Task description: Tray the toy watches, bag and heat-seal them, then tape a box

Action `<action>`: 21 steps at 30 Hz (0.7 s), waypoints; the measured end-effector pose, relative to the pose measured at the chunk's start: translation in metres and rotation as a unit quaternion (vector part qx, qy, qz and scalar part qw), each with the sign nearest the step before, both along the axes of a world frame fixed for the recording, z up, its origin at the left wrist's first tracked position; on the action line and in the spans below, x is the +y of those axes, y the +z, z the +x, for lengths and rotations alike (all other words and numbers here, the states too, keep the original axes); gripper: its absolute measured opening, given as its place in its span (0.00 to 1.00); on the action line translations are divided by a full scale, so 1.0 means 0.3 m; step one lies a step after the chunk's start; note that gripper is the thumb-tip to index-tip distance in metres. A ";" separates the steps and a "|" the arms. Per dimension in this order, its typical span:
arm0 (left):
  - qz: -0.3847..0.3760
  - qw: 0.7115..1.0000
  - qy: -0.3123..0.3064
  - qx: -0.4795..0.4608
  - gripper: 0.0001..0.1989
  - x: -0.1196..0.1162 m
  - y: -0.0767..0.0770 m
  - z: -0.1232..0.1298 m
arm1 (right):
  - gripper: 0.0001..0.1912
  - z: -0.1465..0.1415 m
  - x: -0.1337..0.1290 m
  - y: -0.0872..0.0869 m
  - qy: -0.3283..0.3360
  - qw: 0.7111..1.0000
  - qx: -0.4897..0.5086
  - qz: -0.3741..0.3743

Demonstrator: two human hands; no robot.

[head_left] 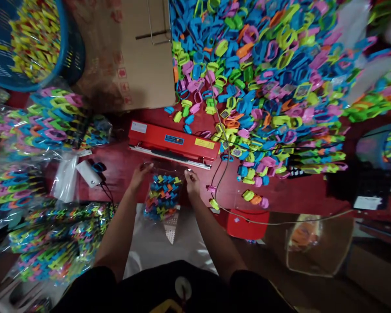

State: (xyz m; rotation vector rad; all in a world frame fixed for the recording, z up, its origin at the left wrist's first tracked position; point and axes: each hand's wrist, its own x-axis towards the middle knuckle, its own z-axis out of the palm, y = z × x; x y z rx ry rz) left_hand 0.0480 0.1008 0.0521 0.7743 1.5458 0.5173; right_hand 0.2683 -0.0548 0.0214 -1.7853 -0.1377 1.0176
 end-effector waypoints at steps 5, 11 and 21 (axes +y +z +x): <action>0.001 0.997 0.072 -0.019 0.29 -0.023 -0.062 0.025 | 0.26 -0.005 0.019 -0.017 -0.092 0.993 0.059 0.037; -0.023 0.992 0.117 -0.030 0.26 0.003 -0.095 0.046 | 0.28 -0.005 0.031 -0.029 -0.143 0.988 0.041 0.039; 0.032 0.982 0.179 -0.060 0.21 0.068 -0.101 0.077 | 0.28 0.003 0.050 -0.044 -0.204 0.979 0.004 0.026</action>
